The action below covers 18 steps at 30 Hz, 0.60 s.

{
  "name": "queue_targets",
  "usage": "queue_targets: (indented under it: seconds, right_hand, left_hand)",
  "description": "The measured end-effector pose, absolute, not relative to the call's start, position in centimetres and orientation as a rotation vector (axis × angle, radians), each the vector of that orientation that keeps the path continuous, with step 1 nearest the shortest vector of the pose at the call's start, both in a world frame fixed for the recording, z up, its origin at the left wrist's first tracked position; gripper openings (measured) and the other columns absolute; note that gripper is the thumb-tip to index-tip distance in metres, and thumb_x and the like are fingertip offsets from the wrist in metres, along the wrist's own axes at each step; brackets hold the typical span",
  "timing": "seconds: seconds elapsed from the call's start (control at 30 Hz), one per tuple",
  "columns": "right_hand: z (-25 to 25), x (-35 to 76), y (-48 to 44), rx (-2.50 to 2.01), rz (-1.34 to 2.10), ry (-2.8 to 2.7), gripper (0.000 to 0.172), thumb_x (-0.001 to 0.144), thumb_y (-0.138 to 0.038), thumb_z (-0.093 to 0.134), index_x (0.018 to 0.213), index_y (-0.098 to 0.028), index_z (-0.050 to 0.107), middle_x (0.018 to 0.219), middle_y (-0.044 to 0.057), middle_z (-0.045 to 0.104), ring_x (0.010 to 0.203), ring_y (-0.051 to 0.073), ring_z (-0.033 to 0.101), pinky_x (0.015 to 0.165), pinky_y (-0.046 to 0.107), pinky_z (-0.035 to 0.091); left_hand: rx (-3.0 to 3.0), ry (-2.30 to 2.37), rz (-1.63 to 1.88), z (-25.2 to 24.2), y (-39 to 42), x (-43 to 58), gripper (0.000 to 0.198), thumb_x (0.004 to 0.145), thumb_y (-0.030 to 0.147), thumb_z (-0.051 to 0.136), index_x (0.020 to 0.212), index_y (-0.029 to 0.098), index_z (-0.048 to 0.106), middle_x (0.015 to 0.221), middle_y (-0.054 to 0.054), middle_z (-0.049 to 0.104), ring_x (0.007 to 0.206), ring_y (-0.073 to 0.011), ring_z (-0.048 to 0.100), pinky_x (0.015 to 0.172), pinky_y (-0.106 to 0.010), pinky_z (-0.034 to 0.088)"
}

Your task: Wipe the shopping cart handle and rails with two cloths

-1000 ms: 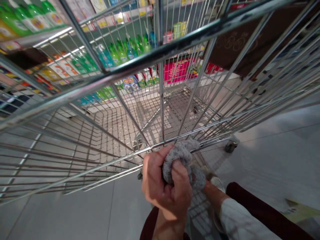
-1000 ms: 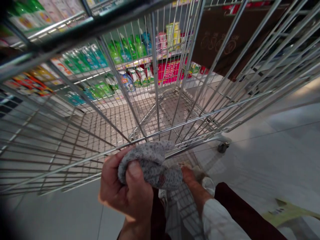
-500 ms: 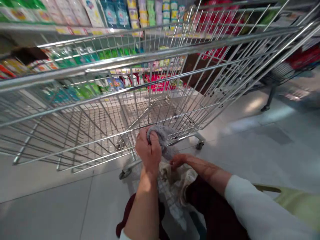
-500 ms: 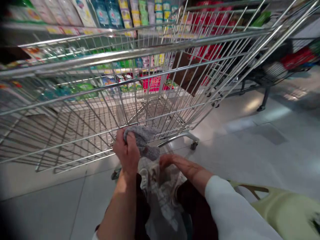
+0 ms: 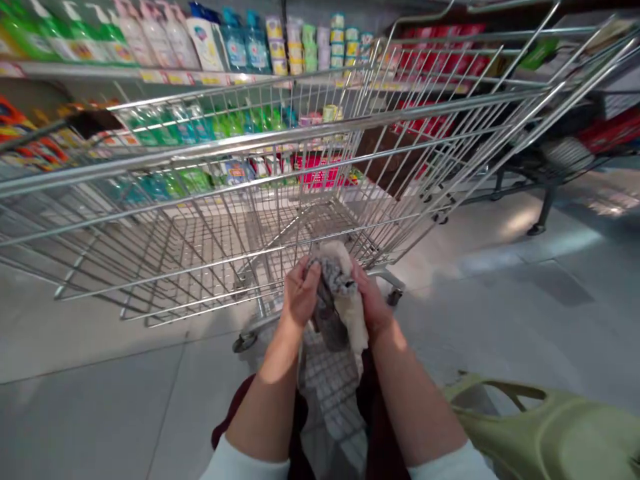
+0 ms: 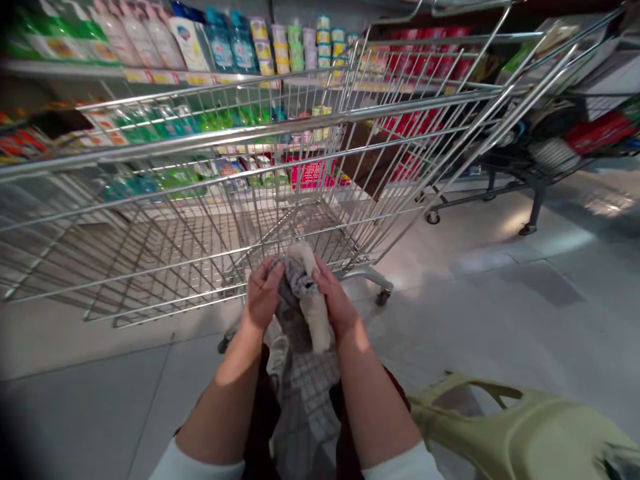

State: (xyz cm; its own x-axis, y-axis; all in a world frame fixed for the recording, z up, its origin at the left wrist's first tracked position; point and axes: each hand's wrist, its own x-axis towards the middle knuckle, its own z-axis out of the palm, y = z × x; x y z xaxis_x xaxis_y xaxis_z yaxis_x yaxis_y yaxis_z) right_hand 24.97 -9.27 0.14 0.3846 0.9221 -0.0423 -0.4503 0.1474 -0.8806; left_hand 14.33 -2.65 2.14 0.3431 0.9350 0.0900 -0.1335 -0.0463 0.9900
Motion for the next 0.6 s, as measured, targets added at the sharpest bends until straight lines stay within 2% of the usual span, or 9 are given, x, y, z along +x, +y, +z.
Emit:
queue_targets:
  seconds: [0.1, 0.23, 0.33, 0.43, 0.5, 0.6]
  right_hand:
    - [0.8, 25.9, -10.2, -0.926, 1.2, -0.542, 0.062, 0.065, -0.03, 0.074, 0.125, -0.028, 0.059, 0.112, -0.001, 0.071, 0.086, 0.017, 0.068, 0.073, 0.027, 0.057]
    - [1.4, 28.5, -10.9, -0.993, 1.013, -0.406, 0.051, 0.065, -0.026, 0.071, 0.116, -0.024, 0.062, 0.093, -0.001, 0.072, 0.072, 0.016, 0.066, 0.065, 0.027, 0.055]
    - [1.6, 29.8, -10.9, -1.057, 0.896, -0.35, 0.042, 0.069, -0.031, 0.068, 0.11, -0.022, 0.062, 0.091, 0.0, 0.07, 0.068, 0.015, 0.064, 0.062, 0.027, 0.053]
    - [1.0, 29.6, -9.8, -1.183, 0.735, -0.326, 0.038, 0.066, -0.033, 0.07, 0.101, -0.021, 0.061, 0.081, -0.003, 0.064, 0.063, 0.011, 0.056, 0.056, 0.023, 0.047]
    - [0.4, 29.0, -8.8, -1.258, 0.647, -0.344, 0.037, 0.065, -0.035, 0.071, 0.098, -0.021, 0.06, 0.077, -0.005, 0.061, 0.064, 0.011, 0.053, 0.056, 0.022, 0.046]
    - [-0.1, 28.2, -8.1, -1.349, 0.582, -0.467, 0.038, 0.072, -0.039, 0.067, 0.105, -0.022, 0.059, 0.091, -0.001, 0.064, 0.078, 0.014, 0.057, 0.069, 0.025, 0.051]
  left_hand:
    - [0.93, 0.795, 1.014, 2.2, -2.7, 14.5, 0.035, 0.069, 0.049, 0.073, 0.084, 0.019, 0.064, 0.073, 0.002, 0.066, 0.068, -0.014, 0.062, 0.067, -0.025, 0.051]
    - [0.787, 0.817, 0.869, 1.8, -2.7, 15.1, 0.036, 0.066, 0.049, 0.077, 0.075, 0.018, 0.063, 0.062, 0.003, 0.064, 0.063, -0.0155, 0.065, 0.062, -0.025, 0.052]
    - [0.548, 0.917, 0.785, 1.5, -3.0, 16.2, 0.028, 0.077, 0.045, 0.067, 0.08, 0.017, 0.065, 0.064, 0.0, 0.068, 0.065, -0.0165, 0.068, 0.062, -0.026, 0.055]
    - [0.237, 0.922, 0.685, 1.5, -4.0, 17.5, 0.036, 0.09, 0.047, 0.048, 0.089, 0.017, 0.068, 0.072, -0.005, 0.072, 0.076, -0.0202, 0.072, 0.07, -0.033, 0.058]
    - [0.192, 0.851, 0.692, 1.5, -5.0, 18.4, 0.037, 0.089, 0.047, 0.05, 0.096, 0.016, 0.068, 0.079, -0.006, 0.074, 0.083, -0.0214, 0.073, 0.077, -0.033, 0.058]
    - [0.337, 0.767, 0.799, 1.1, -6.5, 19.4, 0.036, 0.079, 0.04, 0.065, 0.105, 0.016, 0.065, 0.093, -0.005, 0.075, 0.089, -0.0205, 0.072, 0.084, -0.031, 0.057]
